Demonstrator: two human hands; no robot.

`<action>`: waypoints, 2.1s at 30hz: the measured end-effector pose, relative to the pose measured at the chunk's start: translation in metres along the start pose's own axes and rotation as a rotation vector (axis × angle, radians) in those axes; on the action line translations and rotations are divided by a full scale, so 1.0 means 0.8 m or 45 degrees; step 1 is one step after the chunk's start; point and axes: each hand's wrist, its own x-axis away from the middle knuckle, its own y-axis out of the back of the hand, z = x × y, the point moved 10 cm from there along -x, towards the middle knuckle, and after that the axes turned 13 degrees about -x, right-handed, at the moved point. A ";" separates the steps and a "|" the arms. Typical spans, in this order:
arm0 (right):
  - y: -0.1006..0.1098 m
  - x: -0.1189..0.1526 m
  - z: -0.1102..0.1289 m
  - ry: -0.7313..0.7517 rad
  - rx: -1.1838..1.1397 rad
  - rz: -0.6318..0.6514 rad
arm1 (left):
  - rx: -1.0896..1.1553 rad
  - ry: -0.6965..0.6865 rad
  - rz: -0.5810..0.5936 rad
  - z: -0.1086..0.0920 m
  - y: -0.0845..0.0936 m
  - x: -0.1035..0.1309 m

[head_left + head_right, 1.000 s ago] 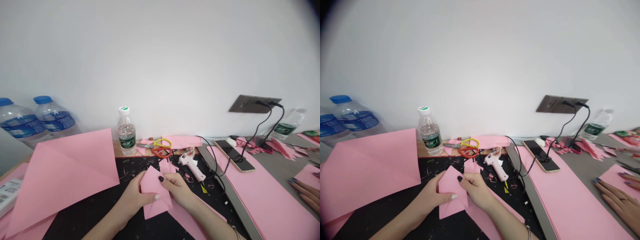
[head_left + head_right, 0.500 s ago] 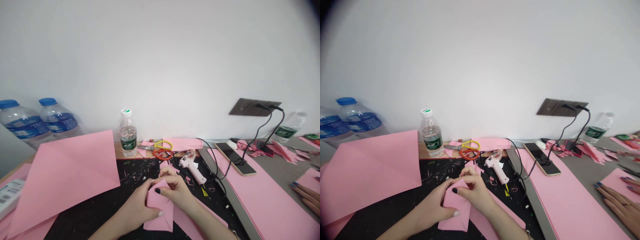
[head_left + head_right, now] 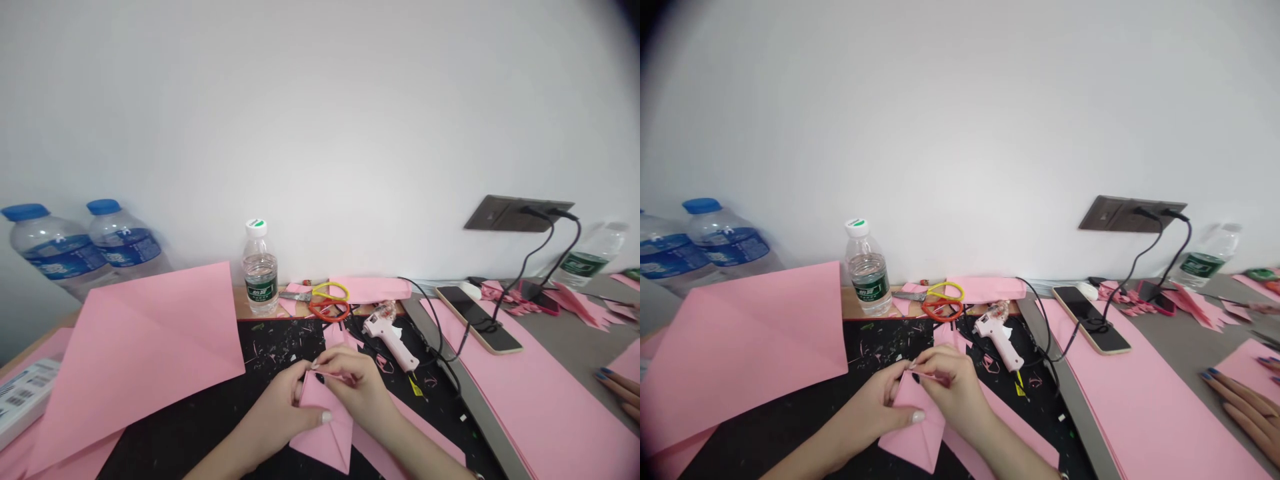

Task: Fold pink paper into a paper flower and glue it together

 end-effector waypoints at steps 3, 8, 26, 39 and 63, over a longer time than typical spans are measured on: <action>-0.009 0.002 0.016 0.180 0.215 0.128 | 0.094 0.010 0.001 -0.002 0.000 0.001; -0.031 0.008 0.027 0.201 0.500 0.451 | 0.276 -0.003 0.046 -0.014 -0.003 0.001; -0.003 0.004 -0.002 -0.042 0.315 0.106 | -0.248 -0.016 -0.167 -0.018 0.019 0.008; 0.007 0.005 -0.026 -0.248 0.051 -0.051 | -0.350 -0.052 -0.249 -0.030 0.029 0.004; 0.004 0.006 0.004 -0.029 0.083 -0.044 | -0.497 -0.166 -0.302 -0.049 0.023 0.015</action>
